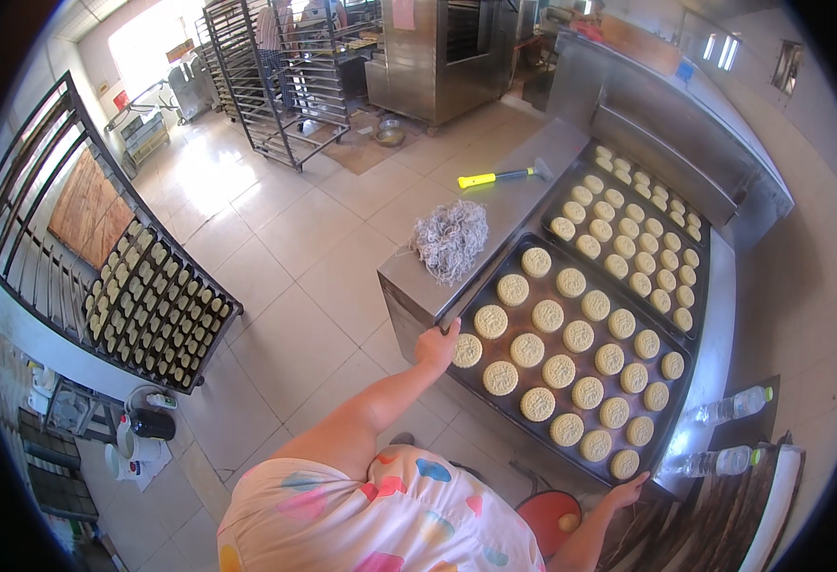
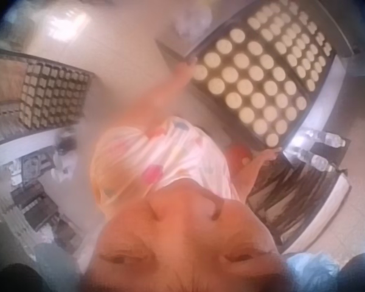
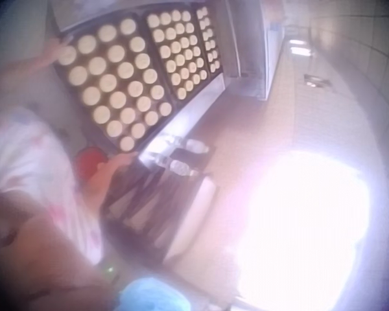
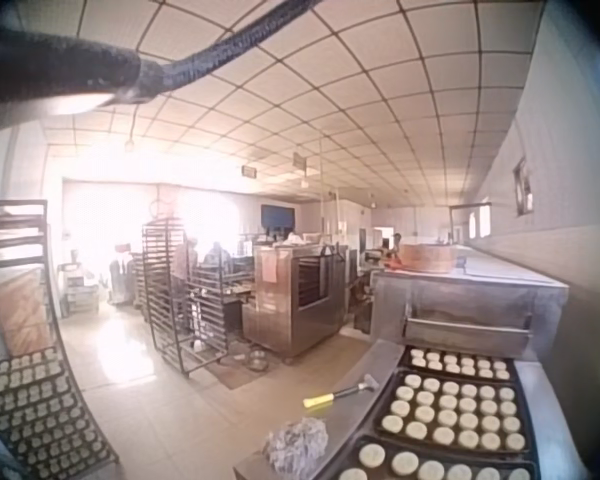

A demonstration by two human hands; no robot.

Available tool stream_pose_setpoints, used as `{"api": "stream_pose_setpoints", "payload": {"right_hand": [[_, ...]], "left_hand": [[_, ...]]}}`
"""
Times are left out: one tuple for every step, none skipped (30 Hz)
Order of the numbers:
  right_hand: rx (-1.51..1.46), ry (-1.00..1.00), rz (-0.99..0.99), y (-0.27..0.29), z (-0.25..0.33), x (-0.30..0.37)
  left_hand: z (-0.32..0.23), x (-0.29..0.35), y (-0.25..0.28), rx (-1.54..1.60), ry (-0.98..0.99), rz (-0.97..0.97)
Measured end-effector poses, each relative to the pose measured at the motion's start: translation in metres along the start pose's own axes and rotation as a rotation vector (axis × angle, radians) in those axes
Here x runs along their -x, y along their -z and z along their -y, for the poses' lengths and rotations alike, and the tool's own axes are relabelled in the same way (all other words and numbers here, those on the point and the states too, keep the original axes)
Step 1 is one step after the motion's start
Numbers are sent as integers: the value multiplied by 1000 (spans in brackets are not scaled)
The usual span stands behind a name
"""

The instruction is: The person picks up a tray of cookies from a table, places it onto a cooling rack, and then picks up another tray to place on the table and arrange the cookies by hand.

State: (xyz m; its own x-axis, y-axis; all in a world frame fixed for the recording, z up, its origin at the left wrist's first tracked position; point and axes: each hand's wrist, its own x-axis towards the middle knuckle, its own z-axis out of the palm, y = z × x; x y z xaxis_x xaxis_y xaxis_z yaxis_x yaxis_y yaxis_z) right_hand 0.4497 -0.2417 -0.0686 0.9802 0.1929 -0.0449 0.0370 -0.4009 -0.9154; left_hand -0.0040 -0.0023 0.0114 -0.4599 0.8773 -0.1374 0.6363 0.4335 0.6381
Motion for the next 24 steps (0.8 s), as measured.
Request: {"api": "stream_pose_setpoints", "payload": {"right_hand": [[-3,-4,-7,0,0,0],[8,-7,-8,-1,-3,-3],[18,-11,-10,-1,-7,-6],[28,-15,-12,-1,-11,-9],[32,-18,-8,-1,-14,-13],[37,-23,2,-1,-14,-13],[42,-28,10,-1,-14,-12],[25,-22,5,-2,-14,-12],[8,-17,-1,-2,-13,-9],[-9,-12,-7,-3,-11,-7],[3,-24,-3,-2,-9,-6],[15,-36,2,0,-2,-2],[27,-48,7,0,2,1],[19,-51,10,-1,3,2],[11,-53,6,0,3,2],[2,-55,4,0,2,2],[-4,-46,3,0,0,0],[-10,-38,1,0,-3,-1],[-17,-29,-1,0,-5,-2],[-14,-32,-4,0,-7,-3],[-10,-34,-2,-1,-5,-1],[-6,-35,1,-1,-3,0],[2,-45,7,-2,0,2],[8,-52,9,-1,5,4]], "left_hand": [[-1,1,0,7,1,2],[-1,1,1,13,2,3],[-1,0,0,29,1,1],[0,-1,-2,45,-1,-1],[0,-2,-3,62,-3,-2],[2,-1,-3,66,-4,-6],[2,-1,-3,70,-6,-10],[3,-1,-4,74,-9,-13],[3,-1,-3,75,-8,-15],[3,-1,-3,76,-8,-17],[2,-1,-3,76,-8,-19],[3,-1,-3,75,-4,-18],[3,-1,-2,74,1,-17],[3,0,-1,73,6,-16],[1,0,-1,69,7,-10],[-1,0,0,65,8,-5],[-2,1,1,60,11,0],[-4,2,2,59,5,-1],[-6,3,3,58,0,-2],[-7,4,4,57,-5,-4],[-5,4,4,54,-1,-9],[-3,3,3,51,4,-16],[-1,3,4,47,9,-22],[-1,3,4,45,13,-23]]}}
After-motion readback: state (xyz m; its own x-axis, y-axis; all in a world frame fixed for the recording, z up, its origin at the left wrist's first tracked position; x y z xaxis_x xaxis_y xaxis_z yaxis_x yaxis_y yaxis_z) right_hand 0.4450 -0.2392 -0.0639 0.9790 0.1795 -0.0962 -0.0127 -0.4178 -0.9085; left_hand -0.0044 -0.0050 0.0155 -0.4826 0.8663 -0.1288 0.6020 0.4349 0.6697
